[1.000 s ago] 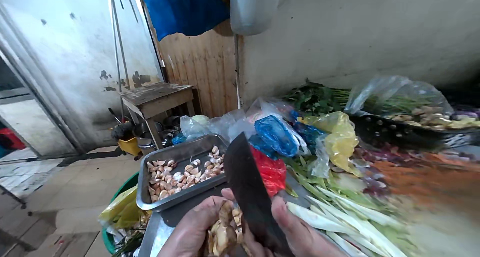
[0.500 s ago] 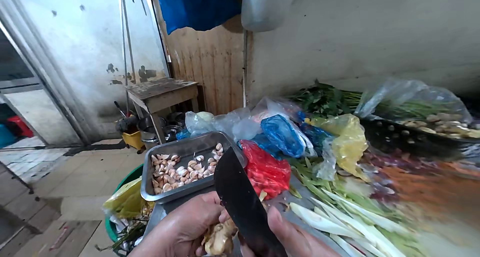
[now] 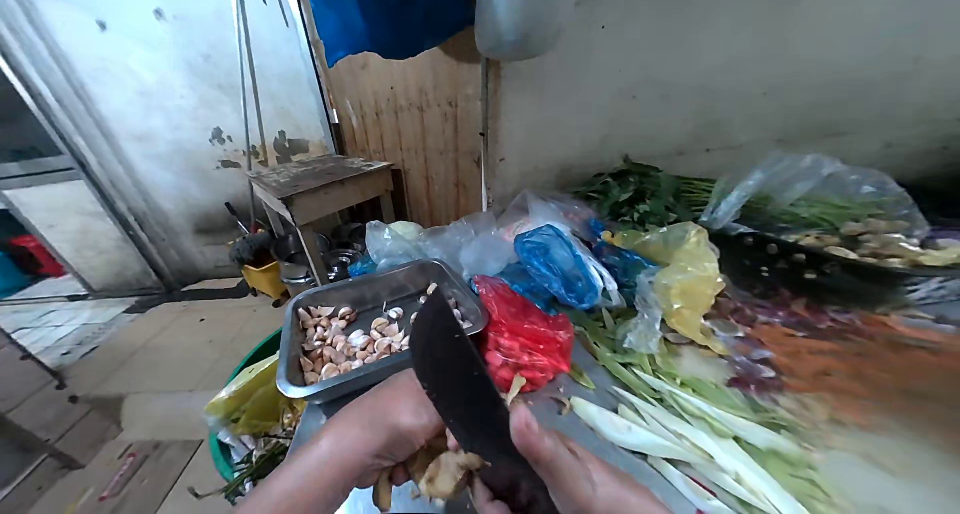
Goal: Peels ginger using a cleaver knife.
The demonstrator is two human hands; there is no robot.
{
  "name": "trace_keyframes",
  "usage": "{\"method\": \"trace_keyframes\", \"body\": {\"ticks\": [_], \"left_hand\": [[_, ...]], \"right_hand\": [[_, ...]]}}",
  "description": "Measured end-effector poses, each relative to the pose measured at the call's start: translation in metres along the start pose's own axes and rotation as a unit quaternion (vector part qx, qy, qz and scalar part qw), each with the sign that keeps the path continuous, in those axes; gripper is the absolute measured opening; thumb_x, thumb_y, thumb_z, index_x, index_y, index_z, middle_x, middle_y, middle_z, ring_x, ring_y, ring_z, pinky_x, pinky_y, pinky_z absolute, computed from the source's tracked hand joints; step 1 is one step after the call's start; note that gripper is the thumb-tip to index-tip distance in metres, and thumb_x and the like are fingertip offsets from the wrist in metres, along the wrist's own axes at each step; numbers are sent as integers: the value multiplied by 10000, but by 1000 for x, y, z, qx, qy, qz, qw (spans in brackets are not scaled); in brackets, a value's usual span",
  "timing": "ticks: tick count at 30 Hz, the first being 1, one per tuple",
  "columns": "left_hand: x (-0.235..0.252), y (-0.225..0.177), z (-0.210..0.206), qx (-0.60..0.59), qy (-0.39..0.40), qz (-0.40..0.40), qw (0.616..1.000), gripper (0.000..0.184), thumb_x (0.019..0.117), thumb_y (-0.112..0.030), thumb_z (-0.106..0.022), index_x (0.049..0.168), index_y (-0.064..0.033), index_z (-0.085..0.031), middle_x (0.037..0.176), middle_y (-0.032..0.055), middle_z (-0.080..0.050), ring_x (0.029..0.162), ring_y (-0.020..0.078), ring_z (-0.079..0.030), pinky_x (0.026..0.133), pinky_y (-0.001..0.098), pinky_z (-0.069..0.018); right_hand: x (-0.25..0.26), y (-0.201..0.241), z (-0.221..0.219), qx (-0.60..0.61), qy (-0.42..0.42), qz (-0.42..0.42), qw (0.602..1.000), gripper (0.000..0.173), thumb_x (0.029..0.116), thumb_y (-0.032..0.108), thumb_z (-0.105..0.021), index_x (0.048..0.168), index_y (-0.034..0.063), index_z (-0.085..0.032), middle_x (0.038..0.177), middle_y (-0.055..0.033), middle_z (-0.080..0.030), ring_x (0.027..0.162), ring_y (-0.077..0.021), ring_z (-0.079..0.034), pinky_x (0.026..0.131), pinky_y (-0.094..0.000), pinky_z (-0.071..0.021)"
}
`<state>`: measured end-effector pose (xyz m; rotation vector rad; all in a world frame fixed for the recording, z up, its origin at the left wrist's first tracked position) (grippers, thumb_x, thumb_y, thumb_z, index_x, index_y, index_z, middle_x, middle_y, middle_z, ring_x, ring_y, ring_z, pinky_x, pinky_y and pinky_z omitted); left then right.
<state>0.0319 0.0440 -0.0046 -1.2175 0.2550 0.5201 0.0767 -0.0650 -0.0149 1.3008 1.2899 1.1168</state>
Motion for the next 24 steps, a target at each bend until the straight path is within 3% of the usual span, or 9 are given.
{"method": "trace_keyframes", "body": {"ticks": [2, 6, 8, 11, 13, 15, 18, 21, 24], "left_hand": [[1, 0, 0, 13, -1, -11, 1000, 83, 974, -222, -637, 1026, -175, -594, 708, -40, -603, 515, 42, -546, 443, 192, -429], [2, 1, 4, -11, -18, 2, 1000, 52, 1012, -208, -609, 1041, -168, -591, 720, -19, -604, 504, 58, -540, 420, 196, -417], [4, 4, 9, -54, -29, 12, 998, 51, 1033, -153, -538, 1075, -147, -566, 728, 0, -610, 494, 67, -545, 405, 197, -420], [3, 9, 19, -120, -34, -9, 992, 165, 1054, -119, -457, 1180, -124, -562, 795, 15, -627, 549, 75, -571, 469, 209, -465], [7, 11, 23, -134, -14, -58, 989, 179, 1019, -100, -458, 1161, -105, -567, 822, -9, -641, 611, 52, -599, 525, 203, -499], [9, 8, 25, -98, -11, -76, 992, 167, 1009, -64, -465, 1134, -76, -575, 873, -30, -638, 742, 50, -625, 683, 238, -539], [10, 3, 23, -92, -17, -76, 993, 137, 1017, -32, -463, 1093, -59, -574, 848, -42, -630, 761, 37, -625, 729, 236, -542], [12, 4, 22, -87, -22, -74, 993, 127, 1013, -21, -467, 1076, -64, -568, 837, -53, -624, 754, 21, -619, 721, 220, -536], [9, 5, 22, -93, -78, -74, 990, 121, 1023, -6, -482, 1079, -41, -584, 832, -56, -600, 727, 5, -589, 687, 187, -506]], "right_hand": [[-1, 0, 0, -29, -15, -13, 999, 917, 766, 953, -399, 1167, 137, -521, 732, 84, -582, 574, -30, -544, 502, -193, -460], [4, -1, 6, -37, -28, -2, 999, 1029, 701, 991, -389, 1267, 138, -493, 765, 54, -618, 567, -62, -576, 481, -219, -488], [2, 7, 11, -79, -63, 73, 992, 1038, 768, 952, -360, 1357, 107, -482, 763, 56, -624, 569, -48, -564, 488, -221, -483], [-3, 28, 13, -220, -108, 206, 947, 1046, 915, 817, -340, 1523, -33, -380, 780, 4, -614, 588, -62, -538, 530, -264, -494], [-2, 30, 8, -330, -118, 189, 917, 1019, 930, 752, -436, 1565, -38, -326, 849, -109, -663, 672, -202, -615, 622, -426, -539], [-2, 27, 2, -411, -135, 149, 889, 1102, 878, 823, -437, 1593, -4, -296, 979, -209, -715, 812, -339, -702, 736, -579, -564], [-3, 28, 0, -470, -162, 145, 855, 1102, 862, 814, -481, 1587, -1, -318, 964, -211, -714, 804, -378, -699, 715, -595, -561], [-4, 29, 1, -489, -167, 136, 845, 1071, 858, 801, -504, 1569, 14, -355, 948, -197, -720, 801, -380, -707, 706, -589, -564], [-3, 28, 4, -494, -191, 119, 840, 1020, 842, 773, -570, 1526, 31, -423, 941, -188, -711, 808, -379, -698, 709, -588, -558]]}}
Point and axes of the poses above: each hand's wrist, its own x-axis towards the middle knuckle, its own z-axis out of the back of the hand, y = z × x, the point moved 8 cm from there along x, towards the middle knuckle
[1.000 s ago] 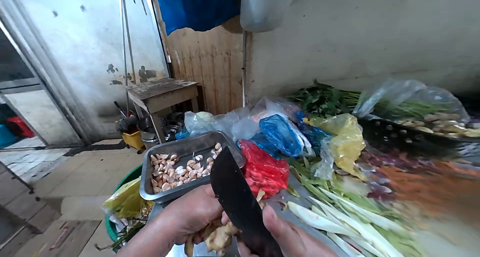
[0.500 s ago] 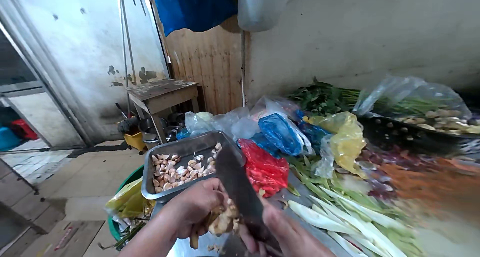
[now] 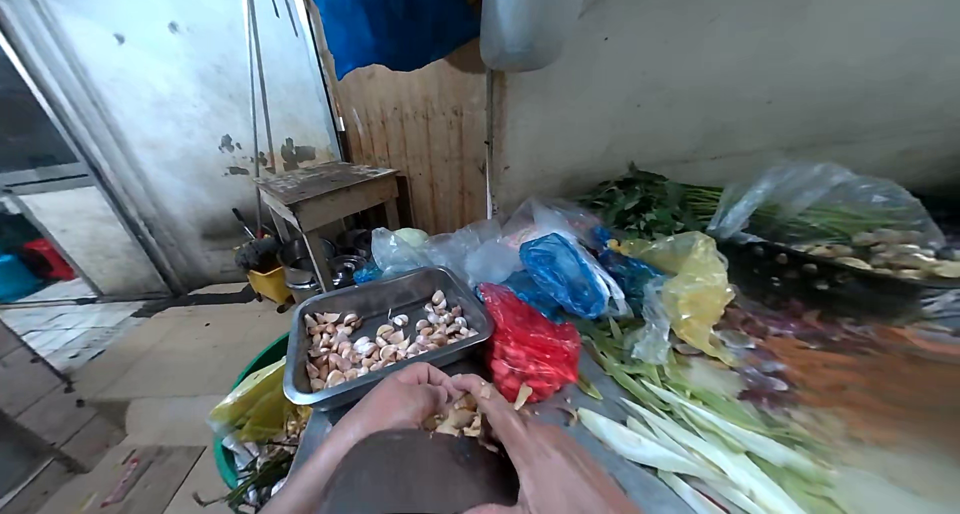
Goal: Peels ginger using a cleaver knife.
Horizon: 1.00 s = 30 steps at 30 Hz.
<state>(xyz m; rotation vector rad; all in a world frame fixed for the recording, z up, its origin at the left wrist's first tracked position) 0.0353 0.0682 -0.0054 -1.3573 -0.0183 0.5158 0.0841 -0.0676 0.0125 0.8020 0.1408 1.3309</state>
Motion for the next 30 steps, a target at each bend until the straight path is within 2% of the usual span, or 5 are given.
{"method": "trace_keyframes", "body": {"ticks": [10, 15, 18, 25, 30], "left_hand": [[-22, 22, -42, -432, -132, -77, 889, 197, 1073, -79, -391, 982, -67, -566, 677, 41, -641, 489, 77, -579, 430, 210, -485], [-20, 34, -40, -435, -182, -54, 880, 186, 1105, -157, -412, 1156, -42, -549, 794, 94, -644, 534, 124, -601, 433, 228, -491], [-20, 32, -27, -427, -206, -69, 878, 190, 1099, -136, -408, 1175, -32, -549, 874, 120, -667, 564, 134, -611, 449, 232, -489], [-14, 23, -17, -439, -204, -65, 873, 237, 1095, -184, -398, 1124, -45, -588, 792, 96, -644, 560, 146, -610, 470, 274, -520], [-21, -4, -40, -342, -54, -87, 934, 672, 873, 72, -510, 1510, -75, -353, 1380, 128, -538, 1071, 237, -667, 826, 404, -602]], "right_hand": [[3, -19, 2, 61, -96, 22, 993, 1006, 906, 837, -316, 1560, 82, -429, 1304, -158, -683, 1130, -276, -695, 921, -539, -567], [2, -45, 24, 209, -185, -17, 960, 973, 937, 805, -301, 1397, -17, -546, 766, 54, -579, 570, -6, -508, 489, -213, -477], [6, -49, 17, 224, -87, -76, 968, 1007, 928, 823, -323, 1575, 52, -373, 762, 55, -583, 555, -55, -505, 477, -259, -465], [4, -26, -4, 253, 88, -71, 961, 958, 952, 766, -347, 1566, 32, -380, 822, -11, -633, 599, -83, -518, 548, -279, -465], [1, -62, 10, 282, -7, -243, 928, 676, 1034, 622, -297, 1328, 79, -571, 768, 29, -582, 570, -72, -530, 528, -274, -476]]}}
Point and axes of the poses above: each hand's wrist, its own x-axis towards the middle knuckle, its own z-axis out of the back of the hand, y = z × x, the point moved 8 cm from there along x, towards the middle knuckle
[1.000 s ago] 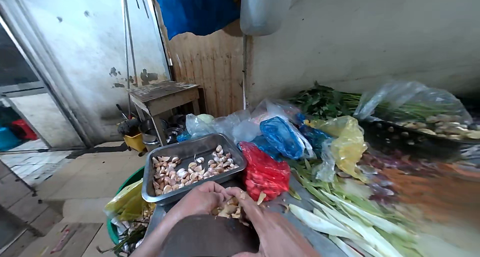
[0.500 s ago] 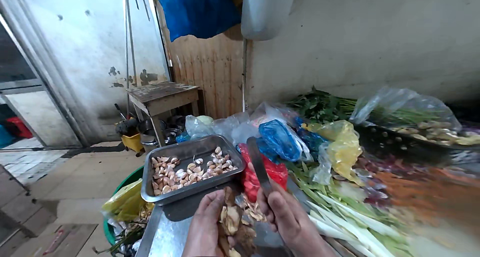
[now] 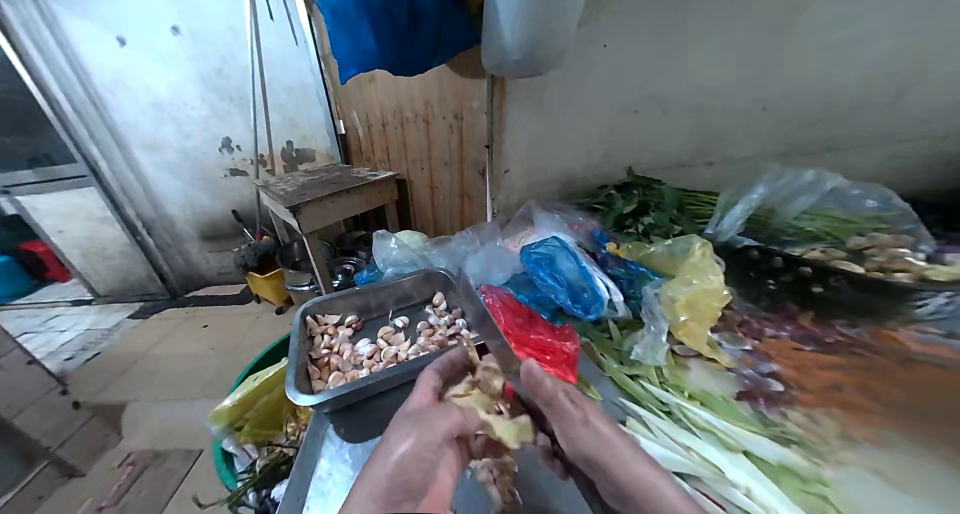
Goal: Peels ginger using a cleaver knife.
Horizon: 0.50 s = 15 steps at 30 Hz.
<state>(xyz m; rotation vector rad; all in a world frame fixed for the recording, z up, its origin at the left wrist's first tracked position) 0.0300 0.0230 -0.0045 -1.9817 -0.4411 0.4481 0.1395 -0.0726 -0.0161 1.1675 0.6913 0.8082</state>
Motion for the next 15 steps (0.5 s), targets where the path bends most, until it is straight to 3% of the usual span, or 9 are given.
{"method": "trace_keyframes", "body": {"ticks": [2, 5, 7, 8, 9, 10, 12, 15], "left_hand": [[-2, 1, -7, 62, 17, 5, 998, 829, 783, 165, -538, 1546, -70, -315, 1447, 129, -495, 1079, 206, -668, 836, 362, -603], [1, 3, 7, 63, -41, -12, 997, 683, 813, 209, -471, 1453, -29, -458, 1334, 147, -592, 1000, 207, -693, 797, 346, -604], [1, 4, 19, 60, -51, -14, 997, 613, 826, 194, -446, 1404, -2, -508, 1279, 155, -624, 991, 214, -695, 810, 354, -601], [0, 5, 25, 80, -47, -12, 996, 604, 815, 180, -447, 1388, 7, -525, 1264, 152, -635, 995, 208, -694, 818, 351, -598], [-1, 6, 30, 125, -40, -6, 991, 593, 811, 162, -464, 1377, 5, -542, 1259, 137, -644, 1008, 189, -692, 832, 341, -596], [-2, 10, 36, 195, -31, 1, 980, 580, 810, 136, -487, 1363, -16, -573, 1273, 108, -645, 1049, 161, -679, 860, 327, -587], [-5, 20, 47, 360, -4, 18, 933, 530, 860, 71, -517, 1348, -101, -632, 1372, 52, -588, 1197, 122, -609, 969, 312, -545], [-13, 22, 53, 562, 23, -41, 826, 477, 919, 57, -488, 1321, -117, -676, 1478, 84, -531, 1349, 168, -517, 1082, 343, -469]], "right_hand": [[-2, -1, 4, 11, -10, -26, 1000, 627, 1055, 580, -275, 1270, 77, -581, 759, 27, -562, 565, -73, -530, 525, -265, -476], [-3, -2, -2, 0, 41, -20, 999, 620, 1064, 579, -243, 1216, 84, -584, 743, 52, -566, 566, -61, -527, 519, -240, -460], [0, -4, -5, -19, 67, -16, 997, 649, 1046, 625, -235, 1100, 89, -598, 728, 46, -557, 549, -63, -517, 504, -237, -449], [1, -5, -5, -22, 70, -12, 997, 656, 1043, 629, -247, 1159, 92, -605, 735, 40, -567, 547, -69, -518, 500, -244, -448], [2, -5, -5, -20, 74, -7, 997, 682, 1045, 617, -262, 1350, 98, -581, 763, 39, -585, 556, -71, -524, 502, -245, -453], [2, -5, -5, -22, 76, -12, 997, 682, 1054, 602, -261, 1446, 115, -533, 784, 37, -599, 559, -69, -525, 505, -243, -456], [1, -4, -4, -28, 67, -29, 997, 634, 1081, 553, -271, 1488, 124, -497, 846, 13, -635, 556, -63, -515, 508, -231, -443], [1, -5, -2, -45, 56, -21, 997, 674, 1042, 626, -339, 1534, 180, -455, 970, -29, -658, 590, -74, -529, 515, -225, -440]]}}
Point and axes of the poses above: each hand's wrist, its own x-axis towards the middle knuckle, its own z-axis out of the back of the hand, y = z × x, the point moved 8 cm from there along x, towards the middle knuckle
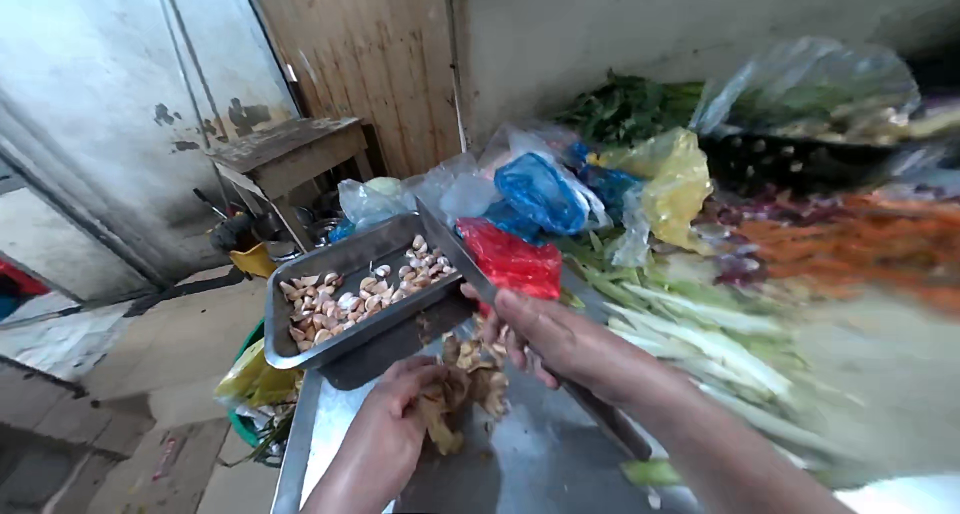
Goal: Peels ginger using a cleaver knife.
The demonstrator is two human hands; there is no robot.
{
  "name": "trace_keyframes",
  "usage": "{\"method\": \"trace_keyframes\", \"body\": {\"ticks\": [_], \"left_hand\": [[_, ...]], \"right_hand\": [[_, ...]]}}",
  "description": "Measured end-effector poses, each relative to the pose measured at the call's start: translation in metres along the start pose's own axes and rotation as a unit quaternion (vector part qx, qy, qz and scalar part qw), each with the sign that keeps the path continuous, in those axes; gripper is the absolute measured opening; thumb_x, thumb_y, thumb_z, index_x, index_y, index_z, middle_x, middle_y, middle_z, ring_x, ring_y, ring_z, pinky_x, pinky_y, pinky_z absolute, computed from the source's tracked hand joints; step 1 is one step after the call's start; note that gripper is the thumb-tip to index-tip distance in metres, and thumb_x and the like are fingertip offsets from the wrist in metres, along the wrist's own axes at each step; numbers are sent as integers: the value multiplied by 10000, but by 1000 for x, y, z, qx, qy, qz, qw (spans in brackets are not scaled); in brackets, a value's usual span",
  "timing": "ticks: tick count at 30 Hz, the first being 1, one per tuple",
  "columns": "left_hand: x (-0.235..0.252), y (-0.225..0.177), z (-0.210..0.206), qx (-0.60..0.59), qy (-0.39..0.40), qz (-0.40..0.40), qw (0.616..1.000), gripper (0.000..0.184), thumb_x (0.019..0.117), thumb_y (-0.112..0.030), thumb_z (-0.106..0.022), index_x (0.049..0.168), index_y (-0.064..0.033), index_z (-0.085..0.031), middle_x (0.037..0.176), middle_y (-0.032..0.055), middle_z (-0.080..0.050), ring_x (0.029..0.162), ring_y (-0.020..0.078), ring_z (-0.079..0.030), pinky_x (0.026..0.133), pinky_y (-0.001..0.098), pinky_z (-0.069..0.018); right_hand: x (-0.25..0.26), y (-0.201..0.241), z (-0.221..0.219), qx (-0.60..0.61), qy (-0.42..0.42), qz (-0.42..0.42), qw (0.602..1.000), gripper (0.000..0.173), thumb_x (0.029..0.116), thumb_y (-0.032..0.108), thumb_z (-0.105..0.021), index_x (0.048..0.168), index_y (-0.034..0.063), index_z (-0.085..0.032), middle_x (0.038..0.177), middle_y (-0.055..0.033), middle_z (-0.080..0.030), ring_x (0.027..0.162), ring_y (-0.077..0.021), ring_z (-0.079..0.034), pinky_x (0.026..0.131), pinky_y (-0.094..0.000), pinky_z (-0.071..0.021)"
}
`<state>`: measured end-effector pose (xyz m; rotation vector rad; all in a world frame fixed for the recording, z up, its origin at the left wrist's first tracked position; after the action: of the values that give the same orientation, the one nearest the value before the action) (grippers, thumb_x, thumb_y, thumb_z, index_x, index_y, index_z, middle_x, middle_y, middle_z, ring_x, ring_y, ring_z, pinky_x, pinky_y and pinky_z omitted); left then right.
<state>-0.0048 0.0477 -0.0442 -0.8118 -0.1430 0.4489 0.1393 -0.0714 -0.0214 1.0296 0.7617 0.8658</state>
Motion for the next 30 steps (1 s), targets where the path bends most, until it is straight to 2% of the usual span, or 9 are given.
{"method": "trace_keyframes", "body": {"ticks": [3, 5, 10, 14, 16, 18, 20, 25, 30], "left_hand": [[-11, 2, 27, 169, -168, -138, 961, 438, 852, 35, -490, 1192, -69, -746, 1427, 189, -588, 1355, 387, -527, 1075, 581, -454], [-16, -2, 43, 209, -211, -165, 940, 374, 914, -68, -487, 1181, -55, -749, 1389, 200, -614, 1344, 388, -539, 1089, 561, -444], [-16, -13, 25, 235, -115, -170, 950, 221, 954, -117, -600, 1056, -46, -783, 1103, 163, -717, 1129, 338, -653, 968, 503, -527], [1, -2, 0, 272, -38, -105, 956, 212, 954, -163, -625, 1087, -79, -767, 1143, 165, -694, 1176, 375, -619, 980, 551, -505], [7, 3, -1, 259, -18, -80, 962, 312, 960, -168, -604, 1241, -101, -722, 1210, 182, -665, 1182, 366, -615, 976, 553, -508], [9, 5, 0, 229, 7, -42, 973, 582, 953, -150, -622, 1521, -129, -501, 1395, 207, -571, 1263, 355, -579, 1028, 553, -488], [8, 5, 2, 206, -4, -35, 978, 710, 932, -152, -662, 1584, -103, -383, 1514, 200, -482, 1320, 340, -549, 1065, 532, -475], [7, 2, -5, 290, -10, -71, 954, 395, 944, -318, -672, 1277, -111, -716, 1527, 145, -511, 1443, 417, -416, 1134, 641, -351], [-6, -13, -12, 302, -104, -213, 923, 150, 924, -185, -681, 883, -65, -761, 1204, 123, -714, 1258, 363, -607, 1050, 586, -459]], "right_hand": [[0, 4, 0, -26, -37, 14, 999, 537, 1064, 435, -512, 1553, 224, -444, 1077, -73, -662, 693, -128, -583, 585, -291, -487], [1, 8, 0, -94, -48, 19, 994, 498, 1057, 214, -551, 1546, 228, -456, 1279, -67, -617, 965, -167, -635, 808, -364, -545], [2, 11, -1, -223, -58, 23, 973, 472, 1070, 185, -498, 1539, 240, -482, 1342, -79, -595, 1143, -226, -630, 938, -439, -539], [4, 9, -3, -265, -37, 11, 964, 453, 1087, 253, -467, 1539, 237, -481, 1333, -71, -602, 1147, -227, -634, 938, -439, -539], [5, 9, -4, -273, -29, 11, 961, 458, 1087, 258, -466, 1544, 230, -476, 1334, -69, -606, 1145, -235, -636, 940, -449, -535], [5, 8, -4, -271, -27, 11, 962, 449, 1092, 263, -457, 1539, 216, -482, 1338, -70, -607, 1157, -242, -634, 954, -458, -531], [5, 8, -2, -269, -34, 13, 962, 440, 1096, 273, -448, 1528, 202, -494, 1325, -74, -614, 1162, -241, -634, 958, -457, -529], [3, 9, -2, -291, -45, 26, 955, 436, 1099, 291, -434, 1517, 191, -509, 1346, -81, -628, 1260, -263, -583, 1041, -477, -470], [3, 11, -1, -314, -62, 47, 946, 447, 1091, 295, -443, 1528, 224, -504, 1358, -61, -635, 1335, -267, -526, 1121, -516, -369]]}}
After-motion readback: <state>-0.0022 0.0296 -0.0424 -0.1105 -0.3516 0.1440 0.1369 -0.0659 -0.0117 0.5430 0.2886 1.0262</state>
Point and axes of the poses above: each hand's wrist, its own x-axis towards the middle knuckle, its own z-axis out of the back of the hand, y = z × x, the point moved 8 cm from there along x, towards the middle knuckle
